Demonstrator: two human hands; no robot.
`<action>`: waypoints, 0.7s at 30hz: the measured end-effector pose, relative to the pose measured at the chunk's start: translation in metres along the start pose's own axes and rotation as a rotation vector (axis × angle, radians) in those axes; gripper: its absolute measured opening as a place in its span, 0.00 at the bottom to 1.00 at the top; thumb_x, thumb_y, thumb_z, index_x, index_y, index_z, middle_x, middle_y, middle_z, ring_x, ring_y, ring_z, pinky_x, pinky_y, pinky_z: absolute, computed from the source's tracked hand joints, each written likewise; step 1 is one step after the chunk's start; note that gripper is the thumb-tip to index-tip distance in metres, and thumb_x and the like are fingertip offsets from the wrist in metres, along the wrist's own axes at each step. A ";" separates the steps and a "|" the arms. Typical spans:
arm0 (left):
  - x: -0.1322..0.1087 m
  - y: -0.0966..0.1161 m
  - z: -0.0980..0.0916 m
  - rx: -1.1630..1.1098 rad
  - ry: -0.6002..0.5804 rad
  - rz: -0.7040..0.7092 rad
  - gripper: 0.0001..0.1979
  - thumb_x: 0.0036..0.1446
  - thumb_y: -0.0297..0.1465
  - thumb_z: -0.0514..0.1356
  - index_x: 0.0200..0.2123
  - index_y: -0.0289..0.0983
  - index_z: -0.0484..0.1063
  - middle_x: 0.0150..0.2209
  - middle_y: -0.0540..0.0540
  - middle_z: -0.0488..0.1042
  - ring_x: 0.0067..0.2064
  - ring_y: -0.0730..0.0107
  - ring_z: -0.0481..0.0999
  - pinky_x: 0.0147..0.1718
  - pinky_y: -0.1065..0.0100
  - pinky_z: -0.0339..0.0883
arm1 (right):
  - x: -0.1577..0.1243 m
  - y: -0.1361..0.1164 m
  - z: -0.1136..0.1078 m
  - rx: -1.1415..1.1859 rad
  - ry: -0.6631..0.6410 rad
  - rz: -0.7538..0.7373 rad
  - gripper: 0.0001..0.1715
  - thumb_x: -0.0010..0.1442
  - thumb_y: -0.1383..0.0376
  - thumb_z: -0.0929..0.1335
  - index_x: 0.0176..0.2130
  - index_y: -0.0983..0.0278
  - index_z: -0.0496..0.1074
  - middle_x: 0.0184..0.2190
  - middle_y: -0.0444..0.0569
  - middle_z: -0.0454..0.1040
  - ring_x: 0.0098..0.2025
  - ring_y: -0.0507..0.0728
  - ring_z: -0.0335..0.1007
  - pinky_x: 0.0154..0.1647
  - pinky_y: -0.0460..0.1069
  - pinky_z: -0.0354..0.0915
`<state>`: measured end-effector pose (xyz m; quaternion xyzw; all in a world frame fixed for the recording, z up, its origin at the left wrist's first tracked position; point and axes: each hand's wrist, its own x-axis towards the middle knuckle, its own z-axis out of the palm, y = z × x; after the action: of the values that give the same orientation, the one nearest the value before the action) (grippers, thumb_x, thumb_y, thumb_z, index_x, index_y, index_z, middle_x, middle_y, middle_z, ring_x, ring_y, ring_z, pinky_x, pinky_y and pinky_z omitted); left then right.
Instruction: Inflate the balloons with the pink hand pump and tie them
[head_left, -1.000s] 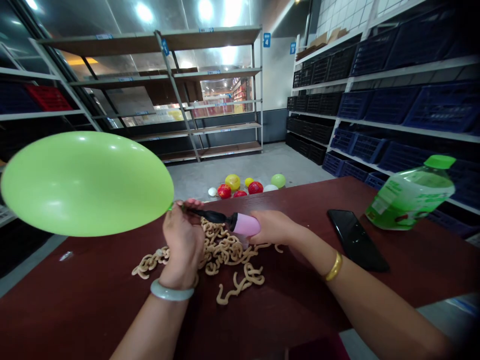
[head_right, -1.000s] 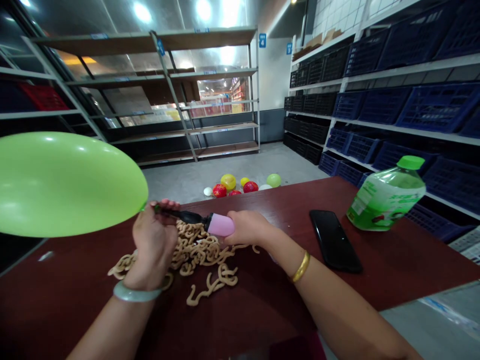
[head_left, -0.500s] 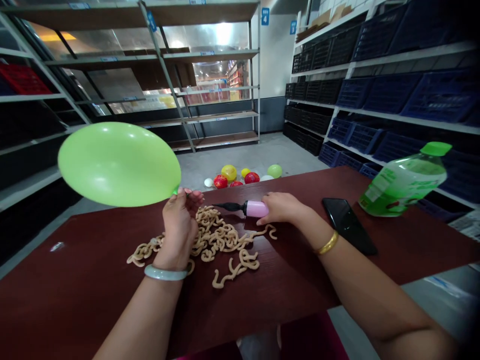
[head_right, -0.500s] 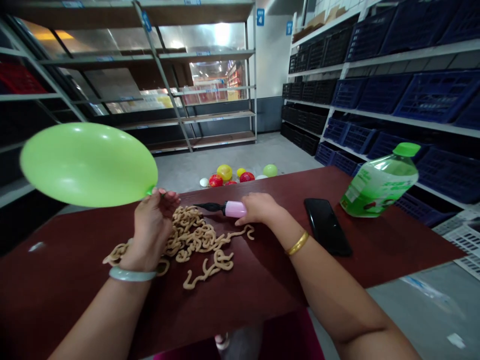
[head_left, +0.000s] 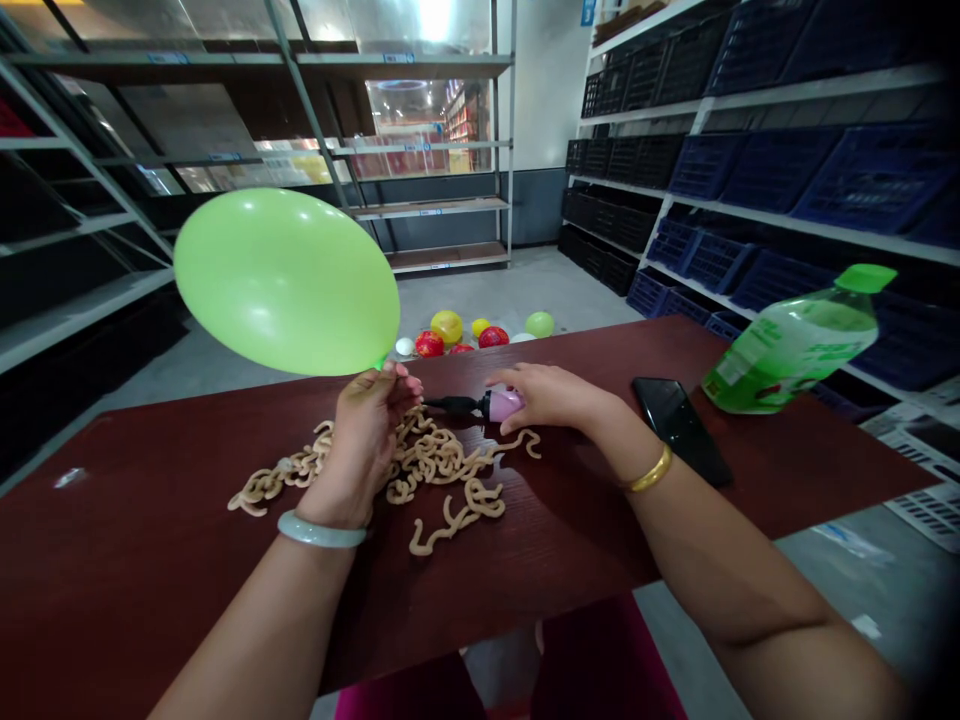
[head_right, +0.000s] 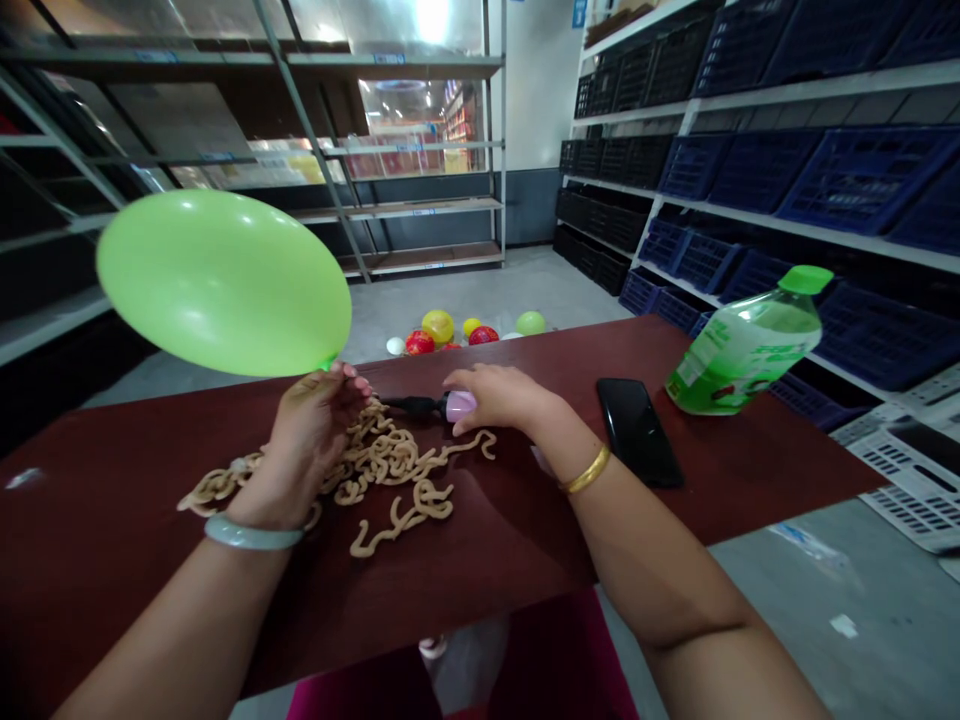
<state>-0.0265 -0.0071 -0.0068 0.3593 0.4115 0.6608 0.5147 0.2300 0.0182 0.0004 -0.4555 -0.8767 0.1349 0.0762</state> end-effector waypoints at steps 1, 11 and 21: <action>0.000 -0.001 0.000 -0.003 -0.002 -0.003 0.11 0.51 0.34 0.70 0.30 0.35 0.72 0.26 0.48 0.75 0.26 0.74 0.76 0.29 0.73 0.72 | 0.001 -0.001 0.000 0.015 0.018 -0.037 0.40 0.52 0.51 0.78 0.61 0.51 0.70 0.53 0.51 0.75 0.54 0.66 0.71 0.50 0.55 0.64; 0.001 -0.004 0.000 -0.002 0.043 0.002 0.10 0.54 0.34 0.68 0.30 0.35 0.72 0.24 0.49 0.73 0.24 0.76 0.73 0.26 0.76 0.69 | 0.006 -0.026 0.019 -0.153 0.130 -0.465 0.06 0.51 0.62 0.79 0.34 0.56 0.83 0.54 0.47 0.73 0.66 0.65 0.55 0.69 0.60 0.47; 0.000 -0.007 0.001 -0.029 0.039 0.005 0.09 0.54 0.33 0.68 0.30 0.35 0.72 0.24 0.50 0.73 0.24 0.75 0.73 0.25 0.75 0.69 | -0.004 -0.048 0.011 0.048 0.098 -0.438 0.04 0.61 0.66 0.69 0.34 0.61 0.76 0.37 0.48 0.76 0.45 0.58 0.68 0.58 0.55 0.59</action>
<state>-0.0229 -0.0056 -0.0129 0.3400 0.4109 0.6749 0.5099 0.1920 -0.0135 0.0048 -0.2584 -0.9464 0.1137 0.1568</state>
